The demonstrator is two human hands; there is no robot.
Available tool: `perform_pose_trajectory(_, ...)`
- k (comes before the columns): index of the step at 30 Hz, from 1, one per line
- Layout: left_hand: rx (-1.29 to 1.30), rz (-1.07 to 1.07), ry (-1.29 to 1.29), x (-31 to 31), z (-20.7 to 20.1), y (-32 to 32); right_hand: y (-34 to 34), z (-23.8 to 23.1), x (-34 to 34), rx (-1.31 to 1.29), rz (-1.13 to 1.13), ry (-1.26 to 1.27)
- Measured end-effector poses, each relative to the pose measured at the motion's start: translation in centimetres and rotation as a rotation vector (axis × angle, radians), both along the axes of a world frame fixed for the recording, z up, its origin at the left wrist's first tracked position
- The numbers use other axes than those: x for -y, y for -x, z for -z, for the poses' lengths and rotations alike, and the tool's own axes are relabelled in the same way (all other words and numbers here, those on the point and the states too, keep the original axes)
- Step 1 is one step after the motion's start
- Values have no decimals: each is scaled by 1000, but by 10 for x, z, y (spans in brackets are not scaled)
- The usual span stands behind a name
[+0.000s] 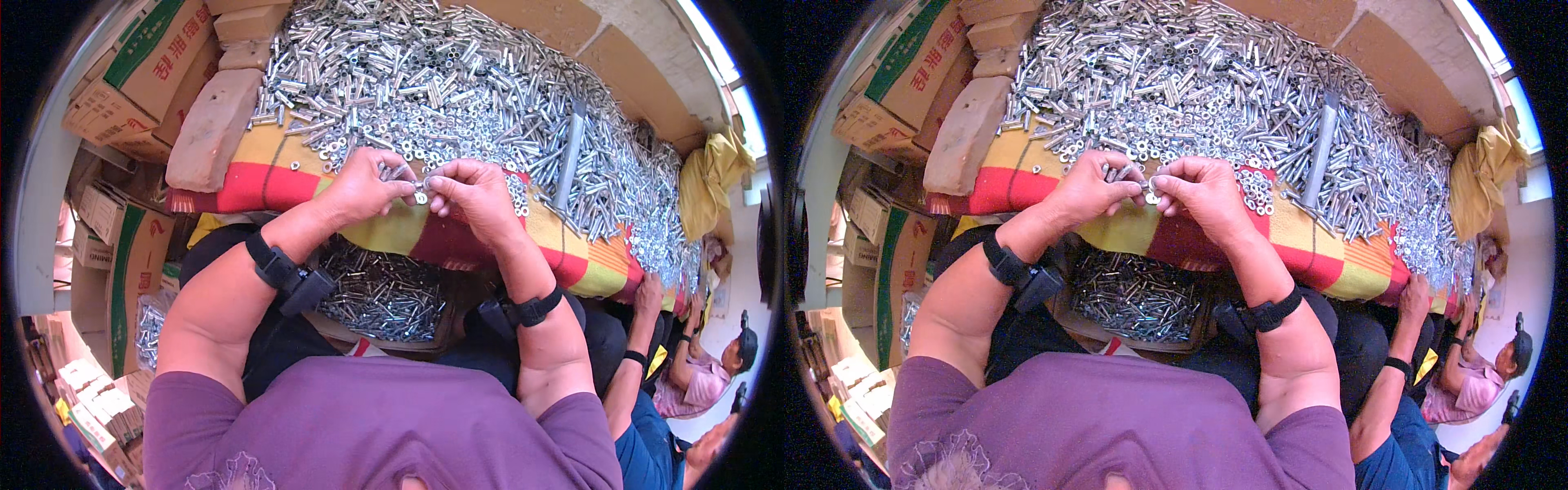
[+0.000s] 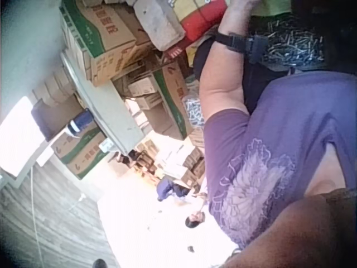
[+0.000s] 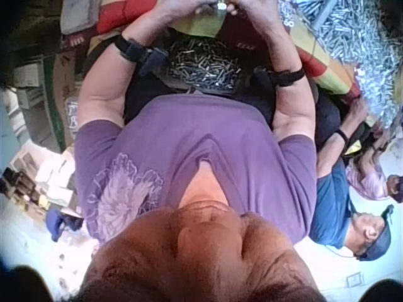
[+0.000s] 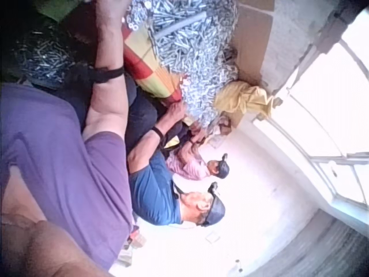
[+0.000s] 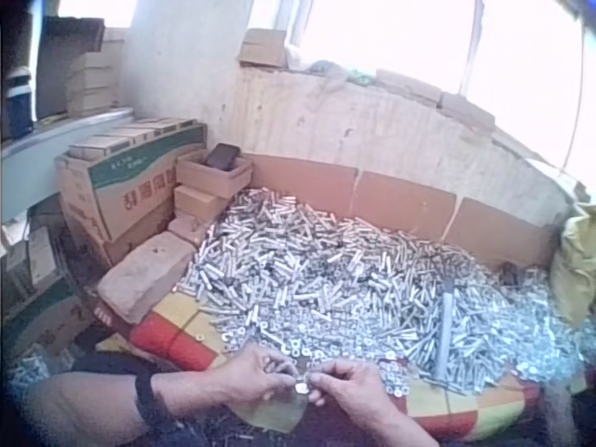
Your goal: Assembling washers and nuts onto metal bolts.
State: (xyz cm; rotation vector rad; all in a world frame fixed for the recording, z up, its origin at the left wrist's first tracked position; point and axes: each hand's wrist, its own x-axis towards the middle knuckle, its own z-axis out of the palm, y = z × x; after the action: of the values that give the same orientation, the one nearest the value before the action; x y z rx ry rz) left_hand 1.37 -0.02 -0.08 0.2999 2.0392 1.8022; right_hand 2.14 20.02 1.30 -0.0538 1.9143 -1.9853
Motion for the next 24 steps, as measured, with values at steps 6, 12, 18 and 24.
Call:
perform_pose_trajectory(6, -5, 86, -123, 14, 5, -1, -3, 1, 8, 129, -42, 169)
perform_pose_trajectory(12, 273, -46, -123, 7, -5, -5, 6, 23, -3, -860, -113, -897)
perform_pose_trajectory(18, 289, -92, -138, 2, 8, -3, 4, 7, -3, -790, -92, -906)
perform_pose_trajectory(24, 277, -98, -174, -5, 0, -3, 0, -3, -4, -147, 88, -106)
